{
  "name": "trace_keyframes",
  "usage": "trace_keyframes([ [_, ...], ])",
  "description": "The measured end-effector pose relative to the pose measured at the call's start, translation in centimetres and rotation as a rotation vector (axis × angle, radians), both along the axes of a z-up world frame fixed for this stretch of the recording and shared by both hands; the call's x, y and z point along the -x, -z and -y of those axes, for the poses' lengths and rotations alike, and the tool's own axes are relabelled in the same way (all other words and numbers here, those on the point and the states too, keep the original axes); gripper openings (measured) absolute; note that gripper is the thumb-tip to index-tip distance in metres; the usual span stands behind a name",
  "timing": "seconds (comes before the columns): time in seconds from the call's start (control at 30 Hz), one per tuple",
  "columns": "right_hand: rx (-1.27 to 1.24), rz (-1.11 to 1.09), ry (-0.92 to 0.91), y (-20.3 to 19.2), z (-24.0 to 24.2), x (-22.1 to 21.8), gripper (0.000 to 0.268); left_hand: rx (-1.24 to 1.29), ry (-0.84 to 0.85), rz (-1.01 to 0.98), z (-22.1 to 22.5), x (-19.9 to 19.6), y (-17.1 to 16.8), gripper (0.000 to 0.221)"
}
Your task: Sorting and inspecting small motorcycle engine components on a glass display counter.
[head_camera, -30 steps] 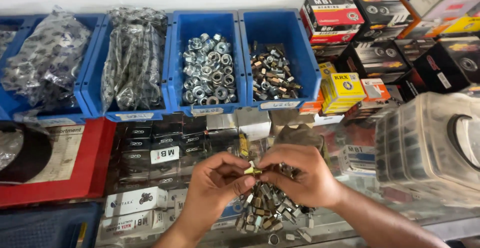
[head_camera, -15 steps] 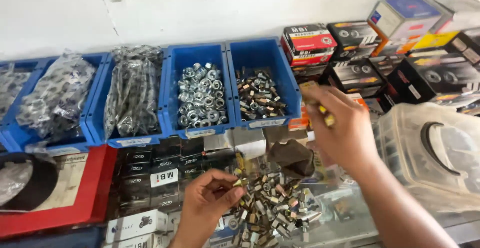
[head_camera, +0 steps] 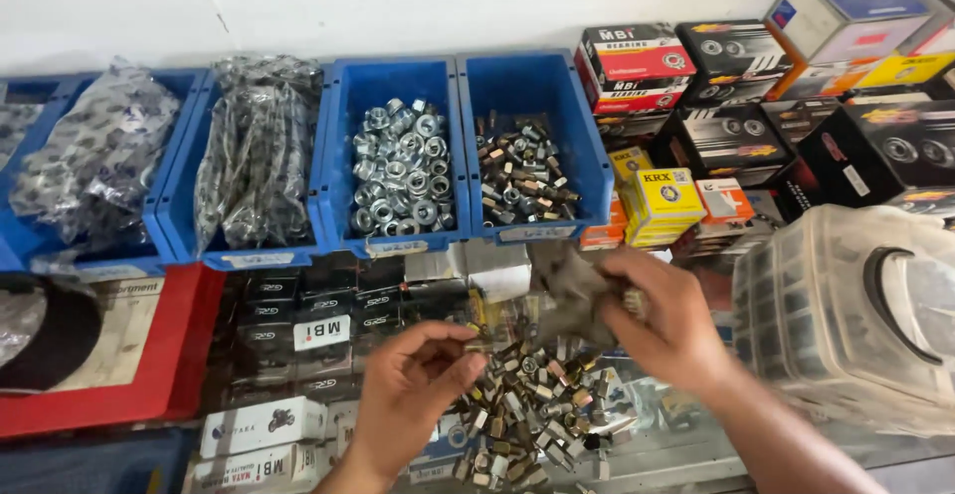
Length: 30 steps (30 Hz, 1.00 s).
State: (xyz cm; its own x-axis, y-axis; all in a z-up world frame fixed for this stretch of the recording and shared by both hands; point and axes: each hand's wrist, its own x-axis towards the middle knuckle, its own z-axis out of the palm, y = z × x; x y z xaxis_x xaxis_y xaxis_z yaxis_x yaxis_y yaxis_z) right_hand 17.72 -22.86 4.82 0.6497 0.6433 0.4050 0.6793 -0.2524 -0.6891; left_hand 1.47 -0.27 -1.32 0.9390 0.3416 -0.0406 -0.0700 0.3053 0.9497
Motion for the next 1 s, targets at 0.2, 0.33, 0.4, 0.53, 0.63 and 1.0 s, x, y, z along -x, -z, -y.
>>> trace_keyframes([
  [0.2, 0.013, 0.208, -0.381, -0.3, -2.1, 5.7, 0.037, 0.071, 0.232, 0.128, 1.5, 0.6, 0.7, 0.035],
  [0.33, -0.042, 0.337, -0.331, 0.1, -1.9, 5.9, 0.028, 0.018, 0.235, 0.147, 1.7, 1.0, -0.4, 0.046],
  [0.4, -0.096, 0.302, -0.215, -0.4, -1.9, 5.8, 0.032, -0.01, 0.237, 0.245, 1.9, 1.6, -2.1, 0.015],
  [0.53, -0.121, 0.233, -0.162, -5.3, -1.6, 6.0, 0.021, 0.086, 0.177, 0.215, 0.8, 1.4, -4.2, 0.021],
  [0.63, 0.009, 0.335, -0.317, -7.0, -2.7, 6.9, 0.055, 0.157, 0.264, 0.373, 0.8, 1.2, -7.2, 0.036],
  [1.0, -0.277, 0.498, 0.102, -9.4, -6.0, -0.2, 0.026, -0.852, 0.003, 0.353, -2.4, 0.0, -8.7, 0.012],
])
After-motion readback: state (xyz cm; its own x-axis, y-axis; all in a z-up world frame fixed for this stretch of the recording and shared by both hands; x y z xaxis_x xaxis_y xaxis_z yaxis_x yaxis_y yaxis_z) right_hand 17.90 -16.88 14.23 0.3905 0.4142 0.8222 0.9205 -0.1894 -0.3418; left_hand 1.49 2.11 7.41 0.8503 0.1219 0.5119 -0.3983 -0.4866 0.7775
